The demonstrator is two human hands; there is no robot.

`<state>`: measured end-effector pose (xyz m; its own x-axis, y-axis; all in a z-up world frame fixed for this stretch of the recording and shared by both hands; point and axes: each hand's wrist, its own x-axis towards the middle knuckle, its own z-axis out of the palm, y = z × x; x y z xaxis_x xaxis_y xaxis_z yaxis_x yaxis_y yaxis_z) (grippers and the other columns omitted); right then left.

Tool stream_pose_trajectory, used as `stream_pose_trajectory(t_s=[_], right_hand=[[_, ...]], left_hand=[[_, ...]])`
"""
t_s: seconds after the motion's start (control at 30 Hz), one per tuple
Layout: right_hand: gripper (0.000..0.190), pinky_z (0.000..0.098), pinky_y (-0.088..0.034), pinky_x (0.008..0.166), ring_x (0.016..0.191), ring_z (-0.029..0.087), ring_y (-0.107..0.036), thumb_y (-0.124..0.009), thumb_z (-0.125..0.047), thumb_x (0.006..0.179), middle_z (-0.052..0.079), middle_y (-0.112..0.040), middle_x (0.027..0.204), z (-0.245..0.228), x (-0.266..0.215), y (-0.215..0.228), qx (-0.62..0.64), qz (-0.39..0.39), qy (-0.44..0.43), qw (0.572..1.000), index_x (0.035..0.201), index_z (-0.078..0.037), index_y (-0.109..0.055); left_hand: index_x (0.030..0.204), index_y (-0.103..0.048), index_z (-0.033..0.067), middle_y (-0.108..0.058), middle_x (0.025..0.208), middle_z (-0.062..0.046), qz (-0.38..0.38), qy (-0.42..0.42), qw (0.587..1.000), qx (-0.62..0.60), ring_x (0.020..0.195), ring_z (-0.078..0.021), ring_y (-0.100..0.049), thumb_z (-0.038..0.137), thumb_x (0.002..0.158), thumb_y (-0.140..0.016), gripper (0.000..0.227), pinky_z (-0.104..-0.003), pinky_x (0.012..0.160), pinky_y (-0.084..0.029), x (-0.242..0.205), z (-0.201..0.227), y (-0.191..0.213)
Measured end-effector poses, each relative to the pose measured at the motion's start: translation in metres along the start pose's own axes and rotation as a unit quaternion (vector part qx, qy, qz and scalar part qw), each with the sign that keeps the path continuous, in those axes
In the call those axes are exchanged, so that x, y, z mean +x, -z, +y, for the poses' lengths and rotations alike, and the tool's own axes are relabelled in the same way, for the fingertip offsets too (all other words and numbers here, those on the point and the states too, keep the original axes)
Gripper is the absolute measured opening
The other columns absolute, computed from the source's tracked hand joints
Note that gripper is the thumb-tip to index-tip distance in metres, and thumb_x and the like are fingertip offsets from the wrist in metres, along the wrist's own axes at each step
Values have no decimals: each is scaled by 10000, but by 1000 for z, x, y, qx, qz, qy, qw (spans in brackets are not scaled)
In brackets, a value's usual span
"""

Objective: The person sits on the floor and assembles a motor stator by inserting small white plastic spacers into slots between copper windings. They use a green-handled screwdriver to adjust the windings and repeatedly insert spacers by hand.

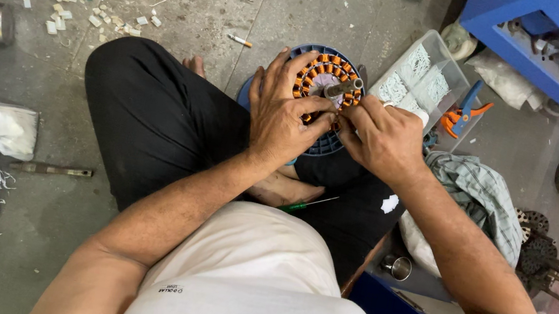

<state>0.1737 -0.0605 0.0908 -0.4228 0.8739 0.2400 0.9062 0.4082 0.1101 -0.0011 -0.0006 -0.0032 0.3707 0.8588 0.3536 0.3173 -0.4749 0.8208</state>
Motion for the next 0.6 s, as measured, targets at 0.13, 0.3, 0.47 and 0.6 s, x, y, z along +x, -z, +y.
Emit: stream_pose_trajectory(t_s=[0.13, 0.3, 0.47, 0.6], right_hand=[[194, 372, -521, 556, 642, 220, -653, -803, -216, 868, 72, -637, 841, -2, -2, -8, 23, -44, -144, 988, 885, -70, -676], [98, 386, -548, 661, 754, 262, -684, -734, -105, 843, 102, -669, 867, 11, -22, 15, 70, 30, -214, 974, 900, -51, -675], [77, 279, -532, 708, 764, 142, -665, -734, -11, 1017, 88, -679, 857, 17, -68, 52, 139, 149, -295, 934, 965, -7, -677], [207, 241, -491, 648, 669, 87, -599, -782, -71, 1075, 53, -650, 781, 3, -115, 53, 133, 175, -399, 890, 928, -4, -654]], left_hand=[[914, -845, 260, -422, 1559, -30, -1, 3, 1000, 0, 1520, -378, -269, 339, 753, -874, 181, -692, 1208, -158, 0, -1, -1], [916, -848, 262, -416, 1568, -36, 2, -3, 1000, -2, 1523, -383, -264, 340, 772, -868, 165, -701, 1210, -153, -1, -3, -1], [944, -842, 272, -405, 1590, -44, -3, -20, 1000, 2, 1536, -397, -258, 356, 810, -866, 160, -711, 1224, -151, -1, -5, -1], [1032, -834, 254, -378, 1613, -95, -18, -61, 997, -33, 1530, -426, -267, 368, 818, -872, 245, -662, 1233, -175, 0, -11, 11]])
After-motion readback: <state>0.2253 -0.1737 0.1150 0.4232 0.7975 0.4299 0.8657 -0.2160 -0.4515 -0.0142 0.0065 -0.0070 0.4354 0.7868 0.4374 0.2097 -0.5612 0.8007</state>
